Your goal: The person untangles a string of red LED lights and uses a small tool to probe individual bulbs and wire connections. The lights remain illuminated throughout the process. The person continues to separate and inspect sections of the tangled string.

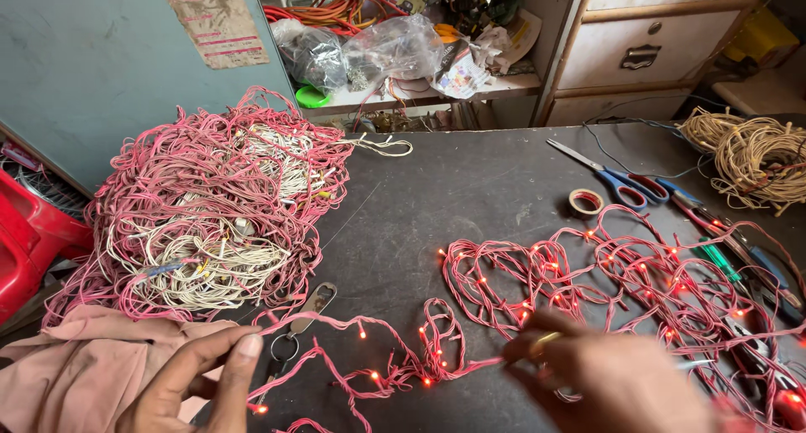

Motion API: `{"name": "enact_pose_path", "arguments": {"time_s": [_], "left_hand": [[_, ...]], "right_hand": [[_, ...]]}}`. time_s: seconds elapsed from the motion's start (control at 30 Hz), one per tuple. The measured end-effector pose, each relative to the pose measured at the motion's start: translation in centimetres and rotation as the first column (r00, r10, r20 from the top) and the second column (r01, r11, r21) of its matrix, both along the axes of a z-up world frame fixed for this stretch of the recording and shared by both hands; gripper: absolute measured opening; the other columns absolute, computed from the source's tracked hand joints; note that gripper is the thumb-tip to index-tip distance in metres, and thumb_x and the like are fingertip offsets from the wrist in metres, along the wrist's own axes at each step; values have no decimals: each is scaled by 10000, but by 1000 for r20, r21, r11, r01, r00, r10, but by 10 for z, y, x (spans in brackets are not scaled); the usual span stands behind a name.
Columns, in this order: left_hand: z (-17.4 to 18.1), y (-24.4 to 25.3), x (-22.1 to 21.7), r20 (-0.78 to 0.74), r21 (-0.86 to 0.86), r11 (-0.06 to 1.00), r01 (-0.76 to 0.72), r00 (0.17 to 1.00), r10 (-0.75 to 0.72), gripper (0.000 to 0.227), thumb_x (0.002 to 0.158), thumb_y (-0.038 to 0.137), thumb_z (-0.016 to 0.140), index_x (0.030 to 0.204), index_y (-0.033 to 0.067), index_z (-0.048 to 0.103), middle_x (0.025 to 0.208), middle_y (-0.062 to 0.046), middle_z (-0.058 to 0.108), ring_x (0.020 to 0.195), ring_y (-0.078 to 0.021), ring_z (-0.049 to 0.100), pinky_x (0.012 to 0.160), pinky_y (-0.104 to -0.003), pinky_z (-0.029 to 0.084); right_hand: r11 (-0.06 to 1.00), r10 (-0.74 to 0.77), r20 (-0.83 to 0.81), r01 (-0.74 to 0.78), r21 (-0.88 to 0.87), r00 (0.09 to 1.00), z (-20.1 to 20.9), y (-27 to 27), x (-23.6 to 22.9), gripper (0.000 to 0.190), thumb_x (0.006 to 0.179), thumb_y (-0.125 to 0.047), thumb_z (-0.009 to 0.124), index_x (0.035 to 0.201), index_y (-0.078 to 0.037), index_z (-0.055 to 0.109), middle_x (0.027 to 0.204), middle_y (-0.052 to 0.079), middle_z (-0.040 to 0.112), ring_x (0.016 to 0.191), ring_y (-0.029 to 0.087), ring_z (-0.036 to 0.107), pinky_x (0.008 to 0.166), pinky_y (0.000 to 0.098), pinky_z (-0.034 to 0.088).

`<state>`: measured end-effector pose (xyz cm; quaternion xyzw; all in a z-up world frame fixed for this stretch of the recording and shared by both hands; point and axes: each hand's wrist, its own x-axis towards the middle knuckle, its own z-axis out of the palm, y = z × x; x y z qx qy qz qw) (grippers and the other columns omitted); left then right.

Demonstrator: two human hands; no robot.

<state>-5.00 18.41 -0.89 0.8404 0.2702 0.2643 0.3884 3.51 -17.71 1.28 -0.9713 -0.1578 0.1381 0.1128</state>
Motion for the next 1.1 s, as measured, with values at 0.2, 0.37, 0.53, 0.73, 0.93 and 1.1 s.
{"name": "enact_pose_path", "arguments": {"time_s": [0.2, 0.37, 0.53, 0.73, 0.93, 1.1], "left_hand": [[13, -15, 4, 14, -35, 999, -14, 1000, 15, 201, 848, 284, 835, 993, 146, 858, 744, -40, 721, 584, -122, 597, 553, -265, 492], [15, -13, 2, 85, -65, 998, -27, 996, 32, 208, 850, 290, 798, 989, 137, 819, 700, -12, 740, 624, -61, 618, 607, -223, 479], [23, -15, -4, 199, 43, 997, -61, 979, 51, 204, 916, 267, 791, 1012, 88, 810, 696, -1, 721, 617, -61, 570, 615, -212, 433], [30, -32, 3, 195, -72, 997, -18, 980, 32, 197, 845, 204, 830, 992, 72, 833, 635, -18, 677, 587, -64, 535, 592, -204, 418], [29, -27, 4, 229, -243, 967, 77, 973, -20, 183, 837, 144, 801, 1001, 62, 811, 711, 24, 700, 649, -34, 558, 597, -191, 450], [28, -14, -4, 272, 187, 982, 21, 959, -73, 123, 896, 131, 797, 968, 31, 796, 679, -6, 652, 653, -77, 551, 644, -202, 433]], "right_hand": [[957, 223, 120, -240, 161, 967, -49, 49, -4, 313, 887, -408, 732, 1116, -196, 742, 1032, 6, 680, 815, 257, 719, 636, 437, 570], [966, 166, 225, -204, 156, 960, -66, 40, -7, 140, 918, -270, 659, 988, -215, 767, 979, -30, 726, 840, 211, 751, 677, 394, 589], [958, 154, 209, -198, 208, 966, -56, 22, -3, 202, 921, -394, 710, 1032, -241, 780, 1107, -25, 721, 820, 182, 761, 624, 357, 596], [968, 121, 79, -136, 212, 989, -53, 54, -9, 268, 893, -462, 737, 1092, -287, 774, 961, -64, 671, 781, 143, 729, 653, 345, 576], [945, 124, 111, -152, 290, 986, -64, 74, 2, 205, 838, -351, 766, 995, -219, 772, 1001, -59, 686, 774, 201, 717, 620, 375, 553], [766, 72, 260, -220, 604, 963, -53, 67, 17, 289, 785, -357, 840, 997, -173, 772, 802, -53, 719, 723, 125, 739, 616, 322, 568]]}}
